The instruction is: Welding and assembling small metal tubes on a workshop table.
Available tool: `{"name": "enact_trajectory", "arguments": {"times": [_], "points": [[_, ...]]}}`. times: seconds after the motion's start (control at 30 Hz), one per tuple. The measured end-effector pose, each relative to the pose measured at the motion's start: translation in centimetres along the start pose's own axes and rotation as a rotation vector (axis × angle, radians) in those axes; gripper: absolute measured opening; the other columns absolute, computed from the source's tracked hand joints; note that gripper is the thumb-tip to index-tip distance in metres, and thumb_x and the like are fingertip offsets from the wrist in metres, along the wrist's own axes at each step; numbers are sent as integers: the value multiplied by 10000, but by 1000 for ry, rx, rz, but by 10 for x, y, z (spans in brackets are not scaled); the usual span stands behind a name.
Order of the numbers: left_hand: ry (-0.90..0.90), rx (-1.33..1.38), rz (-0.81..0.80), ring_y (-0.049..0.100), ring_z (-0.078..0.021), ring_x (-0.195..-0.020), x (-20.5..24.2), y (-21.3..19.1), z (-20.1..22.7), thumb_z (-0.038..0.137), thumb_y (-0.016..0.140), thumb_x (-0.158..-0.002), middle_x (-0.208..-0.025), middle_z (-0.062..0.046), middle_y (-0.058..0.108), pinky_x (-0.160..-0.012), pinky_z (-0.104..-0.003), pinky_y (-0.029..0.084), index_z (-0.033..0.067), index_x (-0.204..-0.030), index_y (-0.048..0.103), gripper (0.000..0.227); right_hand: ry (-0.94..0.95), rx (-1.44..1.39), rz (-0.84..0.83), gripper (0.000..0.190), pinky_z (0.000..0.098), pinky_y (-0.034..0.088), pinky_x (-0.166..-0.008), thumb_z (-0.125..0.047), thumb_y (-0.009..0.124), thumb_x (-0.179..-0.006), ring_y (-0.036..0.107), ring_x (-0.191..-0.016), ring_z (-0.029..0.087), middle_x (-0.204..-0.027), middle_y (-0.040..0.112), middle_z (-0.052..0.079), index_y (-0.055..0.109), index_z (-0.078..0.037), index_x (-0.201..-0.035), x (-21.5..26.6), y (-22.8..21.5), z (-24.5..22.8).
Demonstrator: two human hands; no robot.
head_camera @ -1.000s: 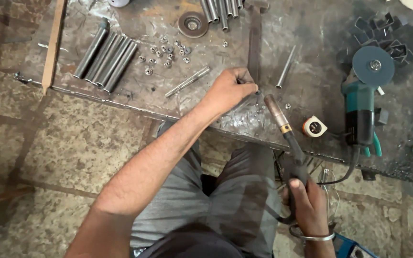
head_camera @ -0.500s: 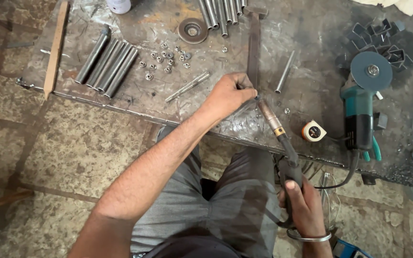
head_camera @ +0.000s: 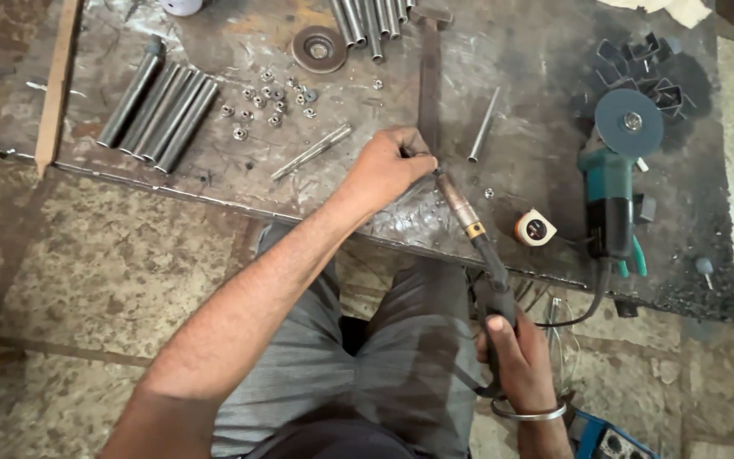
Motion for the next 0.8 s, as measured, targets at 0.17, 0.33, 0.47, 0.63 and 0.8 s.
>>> {"name": "enact_trajectory", "arguments": {"times": [0.17,0.33,0.47,0.63,0.8], "points": [[-22,51,-12,592,-83,-646,7,-4,16,117,751,-829,-712,-21,642,-564,-292,503,12,-773,660,150,-35,-66,-27,468,282,456,-531,-361,544,-973,543,-560,118,-621,594,37,657,2,-1245,4,11,-31],[-72,-133,-16,644,-126,-584,6,-6,22,214,731,-792,-709,-65,666,-477,-306,509,23,-789,673,199,-9,46,8,491,284,468,-532,-334,540,-955,564,-554,118,-601,596,38,651,-59,-1347,7,12,-43],[4,-141,4,671,-127,-623,3,-5,7,212,749,-790,-742,-61,682,-511,-297,528,21,-802,694,199,-17,82,12,439,287,470,-535,-347,543,-972,573,-556,123,-611,611,35,677,-20,-1234,4,7,-29],[-95,103,-33,667,-111,-657,5,-2,8,129,727,-831,-727,-36,688,-563,-299,527,10,-822,669,133,-3,63,73,512,295,469,-528,-394,541,-961,586,-573,133,-650,629,47,626,-13,-1294,3,2,-23],[8,-23,-10,604,-79,-669,4,-4,5,121,754,-828,-726,-15,668,-593,-283,492,18,-819,695,119,-8,-165,136,494,306,480,-557,-423,556,-1000,583,-623,152,-731,621,66,617,17,-1217,6,-17,5]]}}
Point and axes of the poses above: each hand's wrist, its own x-axis away from the middle knuckle, its own y-axis out of the palm, z = x × y, the point moved 3 cm from there along -x, towards the middle knuckle
